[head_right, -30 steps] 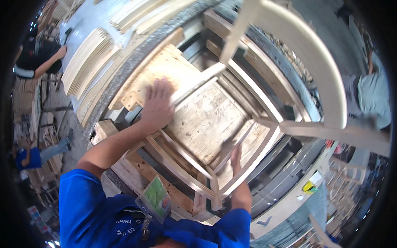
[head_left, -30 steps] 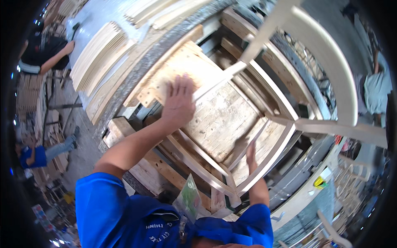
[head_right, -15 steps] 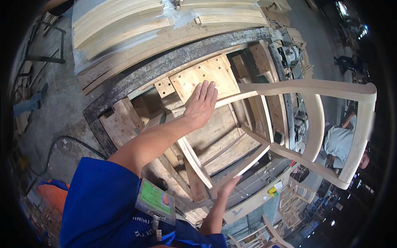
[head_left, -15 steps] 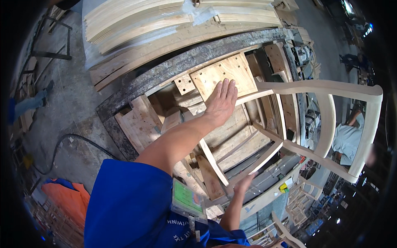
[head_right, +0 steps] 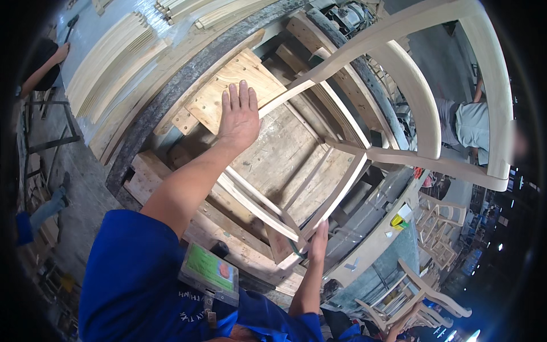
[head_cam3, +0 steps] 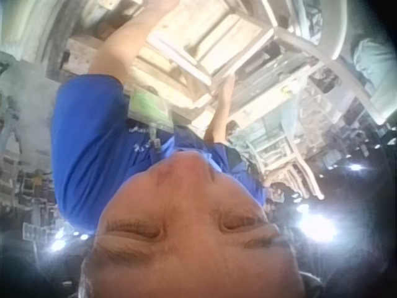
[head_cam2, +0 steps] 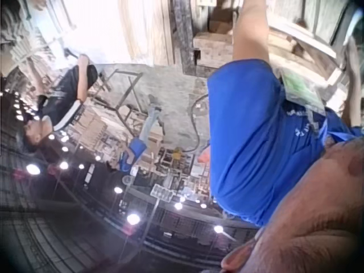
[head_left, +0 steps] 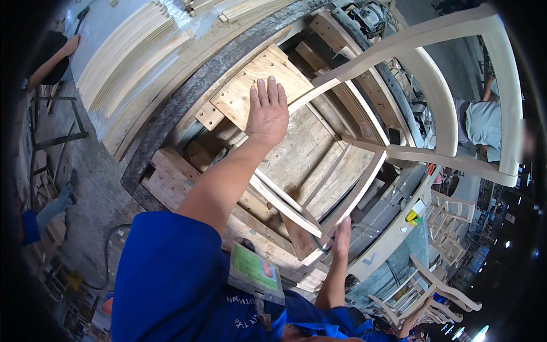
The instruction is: The person assembles wooden chair frames on a workbench in a factory. They receive a chair frame, position it on a jig, and use a pneumatic nail gun to fasten the seat rails to the legs. The person repeats this process for multiple chairs, moving each completed frame aside.
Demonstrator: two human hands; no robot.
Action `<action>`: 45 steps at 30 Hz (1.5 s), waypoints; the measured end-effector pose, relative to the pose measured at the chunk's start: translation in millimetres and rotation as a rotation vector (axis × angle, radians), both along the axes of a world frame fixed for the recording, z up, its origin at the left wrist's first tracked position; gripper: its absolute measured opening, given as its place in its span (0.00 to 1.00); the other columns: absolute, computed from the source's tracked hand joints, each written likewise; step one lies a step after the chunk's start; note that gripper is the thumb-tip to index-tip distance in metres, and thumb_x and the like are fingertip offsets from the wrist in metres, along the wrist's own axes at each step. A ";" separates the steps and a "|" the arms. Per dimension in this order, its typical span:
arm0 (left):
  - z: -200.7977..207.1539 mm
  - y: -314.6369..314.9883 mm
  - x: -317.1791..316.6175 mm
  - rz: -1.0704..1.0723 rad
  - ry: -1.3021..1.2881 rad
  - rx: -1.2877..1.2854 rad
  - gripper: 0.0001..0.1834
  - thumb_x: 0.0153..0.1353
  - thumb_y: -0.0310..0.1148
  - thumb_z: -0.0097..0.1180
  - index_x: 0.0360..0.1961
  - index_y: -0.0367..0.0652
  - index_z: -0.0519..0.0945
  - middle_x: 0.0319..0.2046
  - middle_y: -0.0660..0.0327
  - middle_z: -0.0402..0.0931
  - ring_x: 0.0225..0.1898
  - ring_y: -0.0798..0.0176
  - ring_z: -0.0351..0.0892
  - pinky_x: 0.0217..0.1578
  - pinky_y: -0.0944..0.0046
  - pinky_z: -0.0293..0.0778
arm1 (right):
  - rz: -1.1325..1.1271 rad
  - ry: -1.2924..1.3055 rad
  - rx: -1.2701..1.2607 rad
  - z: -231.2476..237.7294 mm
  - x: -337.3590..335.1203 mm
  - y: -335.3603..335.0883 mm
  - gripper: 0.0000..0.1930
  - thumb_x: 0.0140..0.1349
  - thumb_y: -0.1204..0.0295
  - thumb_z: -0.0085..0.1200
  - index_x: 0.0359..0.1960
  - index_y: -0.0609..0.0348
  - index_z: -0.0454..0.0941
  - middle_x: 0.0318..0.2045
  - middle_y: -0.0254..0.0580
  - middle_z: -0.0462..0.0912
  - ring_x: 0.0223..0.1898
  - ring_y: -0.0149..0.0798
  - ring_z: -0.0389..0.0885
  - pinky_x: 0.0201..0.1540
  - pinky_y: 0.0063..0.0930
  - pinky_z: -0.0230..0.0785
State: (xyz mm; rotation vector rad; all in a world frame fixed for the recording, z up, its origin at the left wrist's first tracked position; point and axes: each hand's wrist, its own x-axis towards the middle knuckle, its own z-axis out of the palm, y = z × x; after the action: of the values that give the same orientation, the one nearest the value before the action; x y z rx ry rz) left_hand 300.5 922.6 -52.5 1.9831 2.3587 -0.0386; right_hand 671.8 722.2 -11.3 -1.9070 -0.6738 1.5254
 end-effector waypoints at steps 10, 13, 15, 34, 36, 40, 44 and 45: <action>5.0 -0.8 7.5 -0.031 -0.054 0.014 0.46 0.68 0.48 0.60 0.75 0.26 0.57 0.77 0.33 0.49 0.78 0.27 0.47 0.77 0.33 0.45 | 0.571 -1.777 -0.270 64.7 68.2 -248.5 0.29 0.77 0.54 0.44 0.67 0.68 0.71 0.64 0.60 0.74 0.66 0.63 0.71 0.65 0.56 0.62; 6.1 4.0 10.0 -0.034 -0.027 0.037 0.46 0.68 0.48 0.61 0.75 0.26 0.57 0.77 0.33 0.49 0.78 0.27 0.48 0.76 0.32 0.45 | 0.449 -1.825 -0.342 61.1 66.2 -253.6 0.28 0.78 0.53 0.43 0.65 0.67 0.72 0.66 0.56 0.75 0.67 0.60 0.71 0.63 0.54 0.65; 6.1 1.6 8.1 -0.027 -0.010 0.036 0.46 0.68 0.48 0.61 0.75 0.25 0.57 0.77 0.33 0.49 0.78 0.27 0.48 0.76 0.32 0.46 | 0.150 -1.834 -0.482 66.8 78.7 -243.6 0.27 0.78 0.54 0.43 0.63 0.68 0.74 0.65 0.57 0.76 0.66 0.61 0.73 0.59 0.53 0.69; 12.6 4.6 7.3 -0.028 -0.122 -0.097 0.39 0.74 0.40 0.47 0.77 0.25 0.53 0.79 0.32 0.43 0.80 0.27 0.40 0.79 0.35 0.37 | -0.104 -1.542 -0.355 69.6 101.1 -236.1 0.27 0.73 0.56 0.48 0.48 0.77 0.78 0.43 0.71 0.84 0.44 0.72 0.82 0.49 0.59 0.72; 11.9 3.4 6.4 -0.033 -0.138 -0.096 0.37 0.74 0.37 0.46 0.77 0.25 0.53 0.79 0.32 0.42 0.80 0.27 0.40 0.79 0.36 0.37 | -0.104 -1.541 -0.341 68.5 100.5 -236.8 0.28 0.73 0.55 0.47 0.49 0.77 0.78 0.43 0.72 0.84 0.45 0.72 0.82 0.50 0.59 0.72; 12.7 2.6 5.0 -0.037 -0.135 -0.079 0.36 0.72 0.31 0.43 0.77 0.25 0.52 0.79 0.32 0.42 0.80 0.27 0.41 0.79 0.36 0.38 | -0.110 -1.549 -0.320 65.2 104.8 -239.0 0.28 0.72 0.55 0.48 0.50 0.77 0.78 0.43 0.72 0.84 0.45 0.72 0.82 0.50 0.58 0.72; 20.8 2.7 4.6 -0.030 -0.148 -0.092 0.35 0.72 0.28 0.41 0.77 0.25 0.52 0.79 0.32 0.42 0.80 0.27 0.41 0.79 0.36 0.38 | -0.143 -1.523 -0.314 54.1 115.7 -243.2 0.25 0.72 0.57 0.49 0.47 0.75 0.79 0.37 0.67 0.84 0.38 0.67 0.82 0.43 0.55 0.74; 23.6 6.1 9.9 -0.056 -0.156 -0.091 0.35 0.72 0.28 0.41 0.77 0.25 0.52 0.79 0.32 0.42 0.80 0.27 0.41 0.79 0.36 0.38 | -0.164 -1.563 -0.276 51.0 112.2 -255.9 0.23 0.72 0.58 0.49 0.45 0.74 0.79 0.31 0.63 0.83 0.31 0.62 0.82 0.37 0.52 0.75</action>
State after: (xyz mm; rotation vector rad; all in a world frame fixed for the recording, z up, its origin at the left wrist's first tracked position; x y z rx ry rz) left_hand 310.4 928.7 -28.8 1.9346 2.1667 0.0053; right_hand 784.0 466.3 39.7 -3.0460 -0.8352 -0.2950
